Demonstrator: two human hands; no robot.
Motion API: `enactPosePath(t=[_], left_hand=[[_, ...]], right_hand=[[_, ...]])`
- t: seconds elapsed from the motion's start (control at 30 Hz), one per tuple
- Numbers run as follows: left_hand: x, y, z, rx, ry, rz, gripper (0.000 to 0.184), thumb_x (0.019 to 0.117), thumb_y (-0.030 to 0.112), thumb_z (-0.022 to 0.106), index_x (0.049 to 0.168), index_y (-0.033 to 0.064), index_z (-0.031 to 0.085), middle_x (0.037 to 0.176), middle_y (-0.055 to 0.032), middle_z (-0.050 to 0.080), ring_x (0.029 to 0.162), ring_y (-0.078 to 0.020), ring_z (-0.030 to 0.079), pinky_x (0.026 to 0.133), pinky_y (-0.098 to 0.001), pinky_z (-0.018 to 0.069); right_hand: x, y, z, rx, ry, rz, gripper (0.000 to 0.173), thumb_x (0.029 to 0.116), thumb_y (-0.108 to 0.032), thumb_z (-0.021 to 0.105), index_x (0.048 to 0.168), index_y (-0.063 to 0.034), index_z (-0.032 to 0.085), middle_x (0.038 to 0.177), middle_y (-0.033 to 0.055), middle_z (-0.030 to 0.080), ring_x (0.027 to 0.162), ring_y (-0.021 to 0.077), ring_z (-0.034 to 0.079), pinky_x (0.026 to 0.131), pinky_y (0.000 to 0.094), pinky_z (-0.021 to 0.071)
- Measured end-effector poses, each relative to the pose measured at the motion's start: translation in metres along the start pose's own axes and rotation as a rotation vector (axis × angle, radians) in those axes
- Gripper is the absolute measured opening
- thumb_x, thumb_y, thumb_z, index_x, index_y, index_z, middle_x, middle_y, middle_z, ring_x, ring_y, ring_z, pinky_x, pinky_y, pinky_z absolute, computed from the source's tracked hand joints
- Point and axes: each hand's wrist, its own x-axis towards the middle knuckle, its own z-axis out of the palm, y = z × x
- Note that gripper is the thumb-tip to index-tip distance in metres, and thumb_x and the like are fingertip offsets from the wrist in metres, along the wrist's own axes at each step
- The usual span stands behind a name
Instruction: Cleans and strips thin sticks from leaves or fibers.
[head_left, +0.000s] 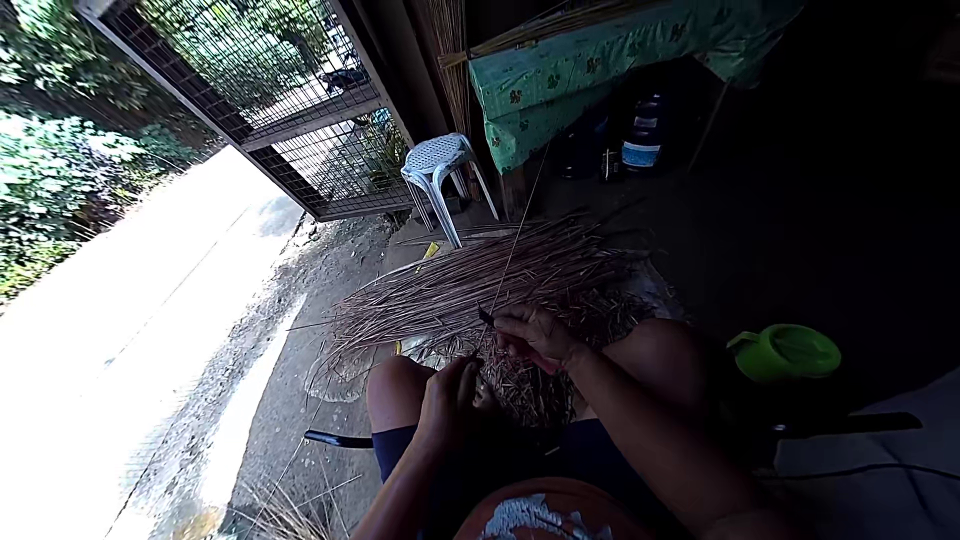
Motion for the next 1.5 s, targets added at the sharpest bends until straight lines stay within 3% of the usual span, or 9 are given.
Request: enactPosePath(t=[0.1, 0.2, 0.37, 0.57, 0.7, 0.87, 1.0, 1.3, 1.5], left_hand=[[-0.004, 0.001, -0.009, -0.380, -0.151, -0.057, 0.038, 0.1104, 0.026, 0.038, 0.113, 0.0040, 0.069, 0.061, 0.0065, 0.050, 0.048, -0.0032, 0.044, 0.047, -0.0204, 0.0413], [-0.002, 0.004, -0.011, -0.661, -0.255, -0.174, 0.041, 0.1115, 0.030, 0.033, 0.121, 0.0053, 0.063, 0.060, 0.0061, 0.044, 0.045, -0.0031, 0.040, 0.043, -0.0188, 0.0363], [0.002, 0.003, -0.010, -1.026, -0.308, -0.322, 0.032, 0.1114, 0.031, 0.033, 0.103, 0.0115, 0.057, 0.054, 0.0077, 0.037, 0.040, -0.0025, 0.037, 0.040, -0.0180, 0.0355], [-0.002, -0.001, -0.016, -1.146, -0.404, -0.334, 0.031, 0.1099, 0.036, 0.040, 0.098, 0.0135, 0.057, 0.053, 0.0094, 0.036, 0.040, -0.0017, 0.038, 0.042, -0.0173, 0.0361], [-0.005, -0.003, -0.015, -1.245, -0.421, -0.417, 0.034, 0.1092, 0.035, 0.040, 0.092, 0.0124, 0.059, 0.058, 0.0070, 0.046, 0.046, -0.0033, 0.049, 0.047, -0.0180, 0.0457], [0.003, 0.001, -0.010, -1.294, -0.327, -0.504, 0.044, 0.1092, 0.031, 0.024, 0.086, 0.0118, 0.056, 0.060, 0.0046, 0.049, 0.049, -0.0055, 0.051, 0.049, -0.0197, 0.0469], [0.007, 0.004, -0.011, -1.444, -0.354, -0.554, 0.038, 0.1067, 0.027, 0.029, 0.081, 0.0151, 0.055, 0.056, 0.0071, 0.045, 0.043, -0.0029, 0.047, 0.045, -0.0177, 0.0447], [0.001, 0.002, -0.012, -1.443, -0.395, -0.550, 0.038, 0.1052, 0.025, 0.035, 0.073, 0.0168, 0.053, 0.056, 0.0071, 0.044, 0.042, -0.0031, 0.044, 0.043, -0.0176, 0.0423], [-0.003, -0.010, -0.014, -1.432, -0.486, -0.589, 0.037, 0.1054, 0.029, 0.036, 0.076, 0.0158, 0.055, 0.058, 0.0063, 0.045, 0.043, -0.0031, 0.044, 0.042, -0.0170, 0.0406]], right_hand=[[0.008, -0.007, -0.019, 0.113, 0.144, -0.079, 0.026, 0.1071, -0.014, 0.051, 0.125, -0.0002, 0.065, 0.074, 0.0065, 0.067, 0.052, 0.0092, 0.059, 0.049, 0.0214, 0.0520], [0.004, -0.003, -0.016, 0.097, -0.034, -0.034, 0.027, 0.1061, -0.017, 0.052, 0.126, -0.0023, 0.063, 0.076, 0.0056, 0.067, 0.054, 0.0097, 0.060, 0.050, 0.0218, 0.0519], [-0.007, 0.011, 0.010, 0.060, -0.291, 0.015, 0.022, 0.1038, -0.016, 0.056, 0.117, -0.0017, 0.066, 0.075, 0.0019, 0.068, 0.055, 0.0076, 0.061, 0.050, 0.0212, 0.0518], [0.002, -0.004, -0.005, 0.129, -0.067, -0.049, 0.025, 0.1049, -0.013, 0.054, 0.121, 0.0009, 0.066, 0.075, 0.0036, 0.068, 0.054, 0.0070, 0.060, 0.050, 0.0195, 0.0513], [0.009, -0.012, -0.021, 0.193, 0.103, -0.093, 0.028, 0.1071, -0.013, 0.050, 0.128, -0.0009, 0.063, 0.074, 0.0069, 0.066, 0.052, 0.0087, 0.059, 0.049, 0.0203, 0.0514], [-0.001, 0.002, -0.003, 0.083, -0.190, -0.020, 0.026, 0.1049, -0.016, 0.053, 0.123, -0.0013, 0.065, 0.076, 0.0037, 0.068, 0.055, 0.0084, 0.060, 0.050, 0.0216, 0.0514], [-0.007, 0.011, 0.014, 0.059, -0.302, -0.011, 0.024, 0.1033, -0.014, 0.056, 0.120, -0.0004, 0.066, 0.074, 0.0016, 0.068, 0.053, 0.0072, 0.060, 0.050, 0.0216, 0.0517], [0.007, -0.010, -0.016, 0.229, 0.108, -0.092, 0.025, 0.1068, -0.012, 0.050, 0.122, 0.0011, 0.064, 0.073, 0.0076, 0.067, 0.052, 0.0094, 0.059, 0.049, 0.0211, 0.0515], [0.020, -0.020, -0.043, 0.446, 0.310, -0.226, 0.032, 0.1108, -0.026, 0.039, 0.129, -0.0092, 0.060, 0.070, -0.0001, 0.059, 0.049, 0.0057, 0.054, 0.048, 0.0188, 0.0494]])
